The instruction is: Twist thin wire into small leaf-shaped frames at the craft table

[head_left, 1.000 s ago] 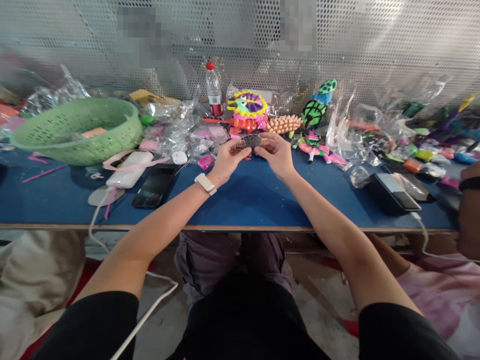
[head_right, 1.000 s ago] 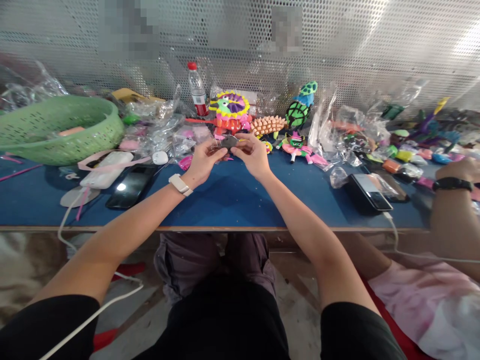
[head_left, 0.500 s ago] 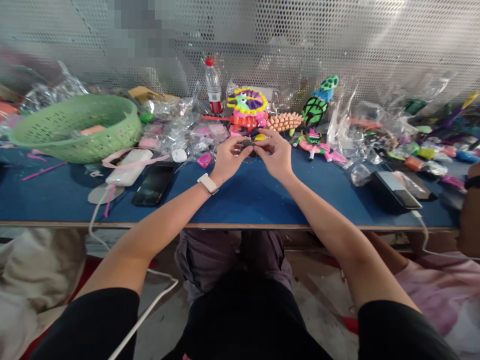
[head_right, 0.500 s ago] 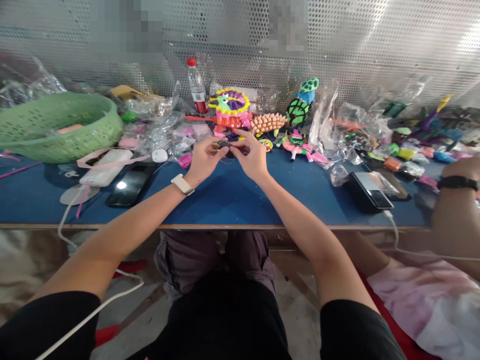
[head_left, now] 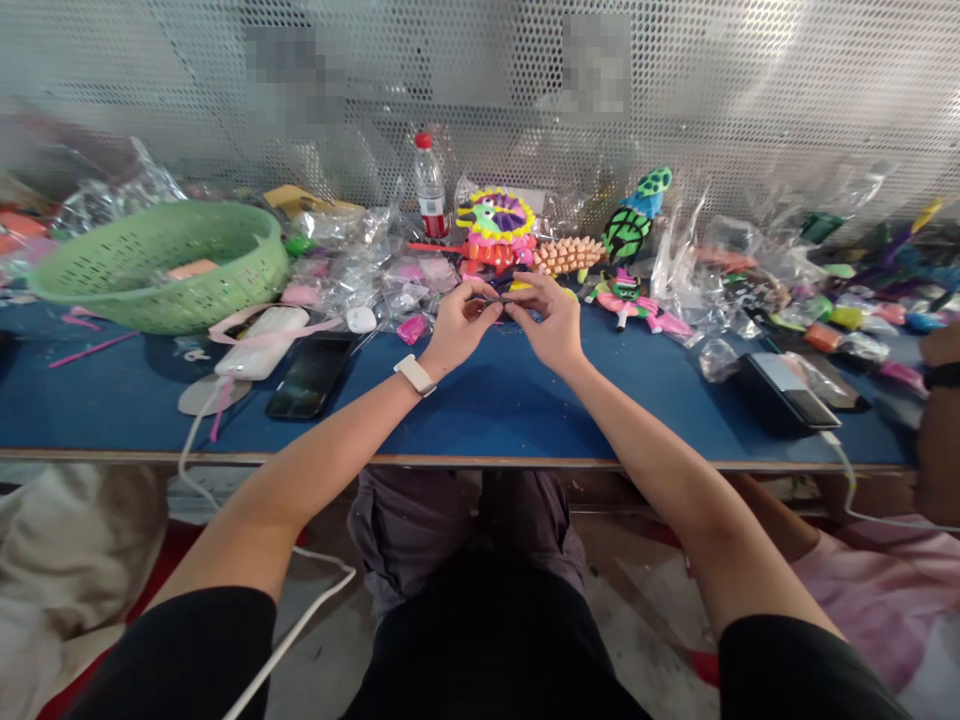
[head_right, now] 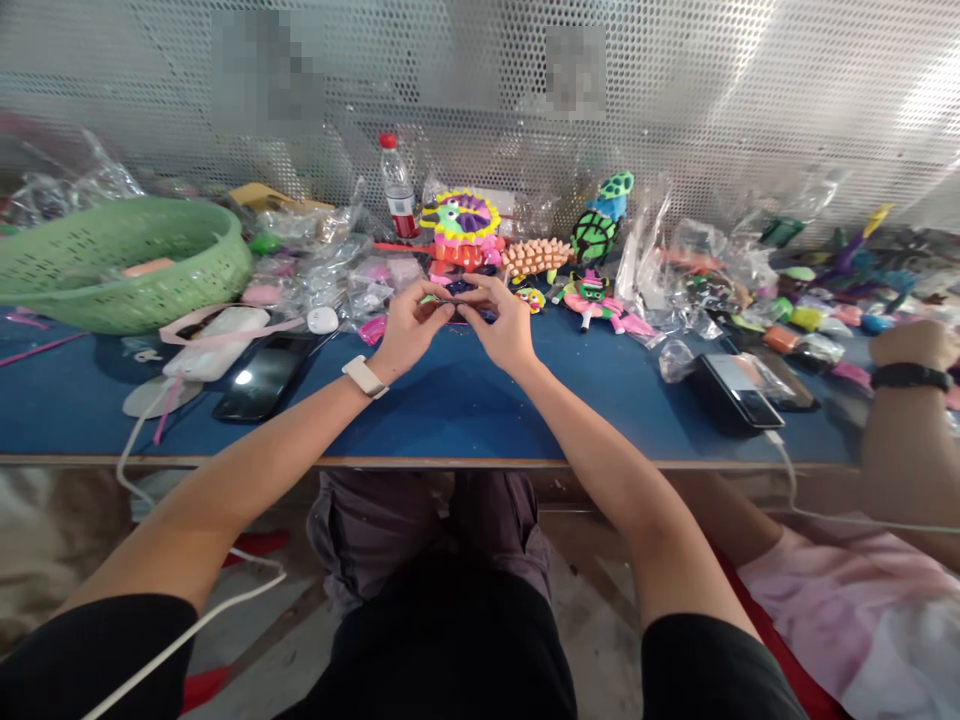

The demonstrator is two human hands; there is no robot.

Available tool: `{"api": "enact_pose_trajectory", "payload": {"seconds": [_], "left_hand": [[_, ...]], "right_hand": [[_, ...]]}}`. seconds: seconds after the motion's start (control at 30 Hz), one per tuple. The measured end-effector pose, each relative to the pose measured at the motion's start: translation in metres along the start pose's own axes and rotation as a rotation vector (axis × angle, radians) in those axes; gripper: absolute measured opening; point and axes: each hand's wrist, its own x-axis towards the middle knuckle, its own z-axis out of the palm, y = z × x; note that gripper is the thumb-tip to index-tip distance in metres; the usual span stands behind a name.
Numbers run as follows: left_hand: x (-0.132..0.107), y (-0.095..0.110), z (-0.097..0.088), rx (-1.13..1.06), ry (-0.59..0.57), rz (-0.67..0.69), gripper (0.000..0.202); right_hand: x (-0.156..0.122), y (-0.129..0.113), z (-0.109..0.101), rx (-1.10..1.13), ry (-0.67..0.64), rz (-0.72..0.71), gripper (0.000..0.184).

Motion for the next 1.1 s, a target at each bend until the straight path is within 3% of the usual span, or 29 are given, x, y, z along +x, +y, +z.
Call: {"api": "enact_pose_trajectory", "payload": {"seconds": [0.37, 0.6, 0.9, 1.1], "left_hand": [[-0.001, 0.015, -0.002, -0.071, 0.019, -0.037, 0.030], [-0.003, 0.015, -0.003, -0.157, -0.056, -0.099, 0.041], [-0.004, 0.014, 0.002, -0.180, -0.015, -0.140, 0.036], [-0.005, 0.015, 0.003, -0.140, -0.021, -0.095, 0.042]], "right_hand": [[0.001, 0.011, -0.002, -0.063, 0.007, -0.137, 0.041], [-0.003, 0.005, -0.004, -0.107, 0.022, -0.159, 0.031], [-0.004, 0.002, -0.003, -0.172, 0.068, -0.198, 0.029], [-0.005, 0.002, -0.003, -0.174, 0.061, -0.184, 0.030]]}}
